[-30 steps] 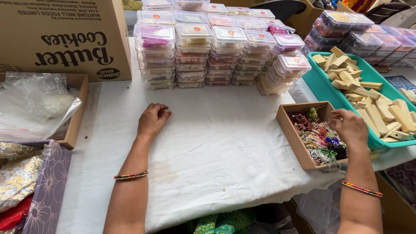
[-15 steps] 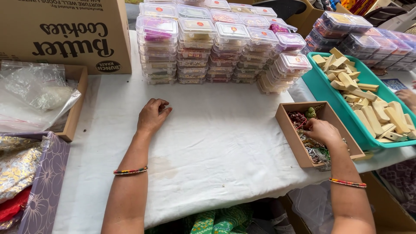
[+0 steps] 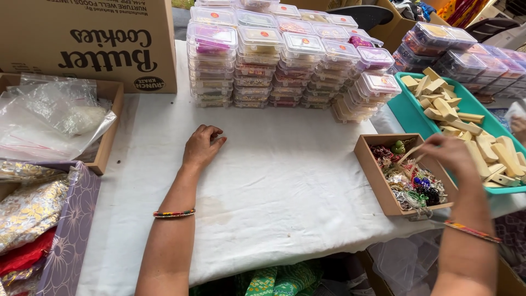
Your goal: The recorder is packing small decorative jewelry items into plastic zip-lock bags and placing them into small plastic containers.
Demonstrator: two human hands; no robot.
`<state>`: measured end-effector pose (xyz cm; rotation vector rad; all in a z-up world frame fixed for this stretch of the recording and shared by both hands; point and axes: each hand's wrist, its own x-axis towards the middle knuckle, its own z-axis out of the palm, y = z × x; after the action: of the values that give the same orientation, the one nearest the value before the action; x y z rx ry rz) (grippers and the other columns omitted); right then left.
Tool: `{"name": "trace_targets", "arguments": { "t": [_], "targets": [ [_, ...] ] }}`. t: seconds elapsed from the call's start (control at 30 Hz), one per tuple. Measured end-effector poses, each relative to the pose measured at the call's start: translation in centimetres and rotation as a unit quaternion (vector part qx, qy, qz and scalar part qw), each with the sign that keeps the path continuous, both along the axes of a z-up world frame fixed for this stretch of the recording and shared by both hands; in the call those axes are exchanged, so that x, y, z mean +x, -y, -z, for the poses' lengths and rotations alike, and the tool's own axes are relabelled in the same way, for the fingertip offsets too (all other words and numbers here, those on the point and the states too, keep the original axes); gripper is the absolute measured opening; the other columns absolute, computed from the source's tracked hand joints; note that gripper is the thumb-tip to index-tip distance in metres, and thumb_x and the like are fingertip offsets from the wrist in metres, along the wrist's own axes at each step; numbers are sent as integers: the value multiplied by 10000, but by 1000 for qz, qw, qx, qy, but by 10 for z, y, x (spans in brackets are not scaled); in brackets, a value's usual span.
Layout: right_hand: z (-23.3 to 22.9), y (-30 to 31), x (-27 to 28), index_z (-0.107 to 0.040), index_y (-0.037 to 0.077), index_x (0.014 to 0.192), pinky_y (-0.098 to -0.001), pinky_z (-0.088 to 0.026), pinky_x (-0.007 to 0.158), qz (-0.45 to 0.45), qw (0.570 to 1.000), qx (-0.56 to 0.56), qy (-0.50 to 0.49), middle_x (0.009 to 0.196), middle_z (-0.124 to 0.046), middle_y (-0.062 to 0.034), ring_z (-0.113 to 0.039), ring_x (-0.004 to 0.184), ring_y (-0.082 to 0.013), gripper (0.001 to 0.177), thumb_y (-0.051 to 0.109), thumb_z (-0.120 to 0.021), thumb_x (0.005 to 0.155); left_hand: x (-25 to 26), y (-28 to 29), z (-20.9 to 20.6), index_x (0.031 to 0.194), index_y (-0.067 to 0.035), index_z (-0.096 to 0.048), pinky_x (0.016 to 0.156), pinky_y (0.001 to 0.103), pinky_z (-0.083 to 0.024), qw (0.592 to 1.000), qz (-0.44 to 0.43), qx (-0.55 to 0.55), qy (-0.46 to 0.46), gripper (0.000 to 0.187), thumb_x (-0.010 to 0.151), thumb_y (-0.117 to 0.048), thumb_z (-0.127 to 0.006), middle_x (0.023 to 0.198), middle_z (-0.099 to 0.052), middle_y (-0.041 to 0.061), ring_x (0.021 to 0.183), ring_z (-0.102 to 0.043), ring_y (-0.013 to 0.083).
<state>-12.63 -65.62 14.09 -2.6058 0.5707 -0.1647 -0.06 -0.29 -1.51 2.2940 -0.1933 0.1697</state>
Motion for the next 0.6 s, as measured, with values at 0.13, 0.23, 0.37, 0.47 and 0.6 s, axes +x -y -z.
{"name": "trace_targets", "arguments": {
  "t": [0.13, 0.23, 0.37, 0.47, 0.6],
  "targets": [
    [-65, 36, 7, -656, 31, 1022, -385, -595, 805, -70, 960, 186, 196, 1048, -719, -173, -720, 890, -240, 115, 130, -628, 1072, 1, 1, 0, 1096, -119, -746, 862, 364, -609, 1000, 5, 1, 19, 244, 920, -289, -751, 1099, -714, 49, 991, -730, 187],
    [-107, 39, 19, -537, 55, 1040, -399, -634, 869, -139, 915, 238, 295, 967, -671, -145, -735, 860, -245, 86, 38, -498, 1115, -1, 1, 0, 1100, -118, -745, 867, 365, -608, 1000, 0, 5, 5, 242, 928, -288, -746, 1098, -712, 50, 988, -731, 185],
    [-160, -42, 28, -515, 71, 1094, -303, -623, 739, -234, 892, 220, 317, 885, -554, -41, -655, 771, -144, 79, 91, -530, 1169, 2, 2, 5, 1093, -119, -747, 863, 360, -612, 1000, -4, 6, 16, 244, 926, -297, -747, 1095, -718, 46, 990, -730, 178],
    [-176, -139, 28, -546, 34, 1141, -273, -582, 672, -299, 898, 165, 278, 964, -617, -68, -650, 779, -143, 21, 46, -563, 1138, 3, 1, 4, 1099, -128, -745, 868, 346, -611, 1000, 11, -2, 22, 251, 919, -302, -758, 1103, -734, 38, 975, -736, 174],
    [-136, -253, 47, -606, 26, 1174, -293, -627, 661, -360, 876, 249, 202, 945, -652, -77, -689, 777, -143, 118, 54, -607, 1060, 1, 5, -1, 1119, -120, -750, 918, 329, -629, 983, 76, -167, -25, 350, 880, -375, -769, 1107, -789, 71, 974, -759, 177]
  ]
}}
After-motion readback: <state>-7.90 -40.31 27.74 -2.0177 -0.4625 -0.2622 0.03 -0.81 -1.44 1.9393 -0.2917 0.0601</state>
